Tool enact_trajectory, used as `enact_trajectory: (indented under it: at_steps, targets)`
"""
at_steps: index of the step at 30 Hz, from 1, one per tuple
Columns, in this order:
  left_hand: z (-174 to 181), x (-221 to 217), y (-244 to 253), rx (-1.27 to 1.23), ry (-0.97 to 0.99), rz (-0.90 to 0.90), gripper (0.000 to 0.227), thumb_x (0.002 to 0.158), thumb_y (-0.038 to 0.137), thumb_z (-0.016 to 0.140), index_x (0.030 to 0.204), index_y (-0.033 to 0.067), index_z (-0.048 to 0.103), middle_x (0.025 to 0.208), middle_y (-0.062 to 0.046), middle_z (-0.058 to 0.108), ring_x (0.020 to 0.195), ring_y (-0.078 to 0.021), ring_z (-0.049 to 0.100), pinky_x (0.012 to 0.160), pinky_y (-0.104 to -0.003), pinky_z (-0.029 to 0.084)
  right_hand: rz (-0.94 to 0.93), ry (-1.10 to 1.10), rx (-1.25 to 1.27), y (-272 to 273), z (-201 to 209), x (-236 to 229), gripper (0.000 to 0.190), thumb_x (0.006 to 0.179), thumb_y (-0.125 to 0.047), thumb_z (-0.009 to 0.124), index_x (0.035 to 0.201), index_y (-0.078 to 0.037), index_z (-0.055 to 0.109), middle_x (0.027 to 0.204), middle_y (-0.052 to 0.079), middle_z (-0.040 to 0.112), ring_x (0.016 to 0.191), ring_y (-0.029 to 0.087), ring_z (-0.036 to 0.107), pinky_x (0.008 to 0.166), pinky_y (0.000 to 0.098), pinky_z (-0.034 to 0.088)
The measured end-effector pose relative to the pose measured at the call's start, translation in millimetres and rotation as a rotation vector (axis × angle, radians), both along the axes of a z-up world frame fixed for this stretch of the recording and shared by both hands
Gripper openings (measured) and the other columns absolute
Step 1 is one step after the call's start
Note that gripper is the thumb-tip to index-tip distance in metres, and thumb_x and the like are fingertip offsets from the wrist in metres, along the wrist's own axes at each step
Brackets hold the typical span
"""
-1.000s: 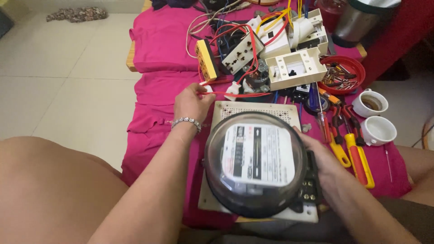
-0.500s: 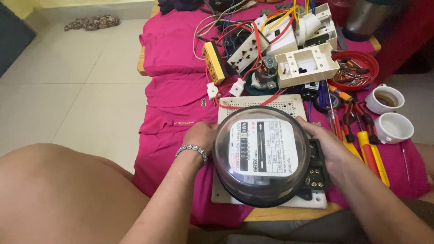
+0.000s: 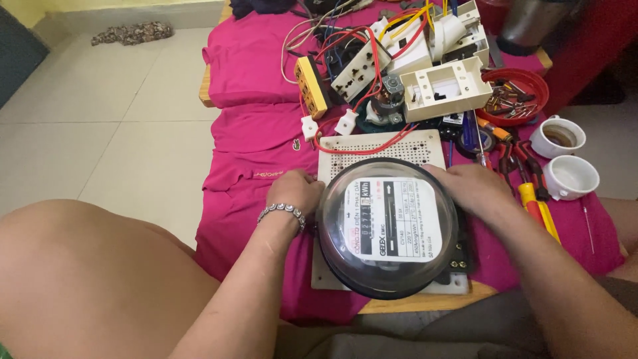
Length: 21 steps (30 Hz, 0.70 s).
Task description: Finalizing the installation of an electrical meter by connecting wires and securing them with a screwdriver.
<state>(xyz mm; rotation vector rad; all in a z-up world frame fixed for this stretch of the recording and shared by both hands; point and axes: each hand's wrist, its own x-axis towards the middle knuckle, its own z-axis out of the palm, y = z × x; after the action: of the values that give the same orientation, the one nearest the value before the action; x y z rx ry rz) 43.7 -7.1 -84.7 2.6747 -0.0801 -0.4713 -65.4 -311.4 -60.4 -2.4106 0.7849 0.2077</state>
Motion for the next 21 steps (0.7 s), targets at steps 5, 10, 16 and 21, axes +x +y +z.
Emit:
enact_trajectory:
  at_steps: [5, 10, 16, 21]
  targets:
    - [34, -20, -6, -0.054, 0.032, 0.069, 0.037, 0.089, 0.038, 0.065, 0.116, 0.0156, 0.077, 0.117, -0.012, 0.075, 0.115, -0.0310, 0.068, 0.101, -0.042, 0.053, 0.023, -0.121, -0.283, 29, 36, -14, 0.043, 0.095, -0.050, 0.066, 0.104, -0.011, 0.082, 0.097, 0.018, 0.079, 0.093, 0.037, 0.073, 0.084, 0.0482, 0.058]
    - [59, -44, -4, -0.098, 0.132, 0.132, 0.036, 0.090, 0.023, 0.059, 0.119, 0.0089, 0.075, 0.117, -0.013, 0.075, 0.107, -0.0268, 0.072, 0.096, -0.038, 0.056, -0.202, -0.047, 0.085, 26, 65, -42, 0.032, 0.108, -0.026, 0.061, 0.122, 0.001, 0.070, 0.102, 0.020, 0.079, 0.080, 0.027, 0.077, 0.072, 0.0348, 0.064]
    - [73, -78, 10, -0.086, 0.140, 0.083, 0.038, 0.090, 0.013, 0.050, 0.116, 0.0125, 0.078, 0.119, -0.013, 0.075, 0.111, -0.0307, 0.071, 0.100, -0.039, 0.055, -0.290, 0.141, 0.450, 31, 56, -79, 0.048, 0.110, -0.031, 0.043, 0.147, -0.003, 0.054, 0.136, 0.033, 0.064, 0.117, 0.046, 0.068, 0.098, 0.0537, 0.058]
    - [102, -92, 13, -0.472, 0.427, 0.295, 0.055, 0.089, -0.009, 0.039, 0.130, 0.0067, 0.073, 0.111, -0.016, 0.078, 0.094, -0.0264, 0.076, 0.084, -0.035, 0.066, -0.239, 0.181, 0.227, 47, 49, -82, 0.064, 0.107, -0.055, 0.032, 0.143, -0.010, 0.059, 0.150, 0.017, 0.055, 0.126, 0.038, 0.063, 0.110, 0.0594, 0.047]
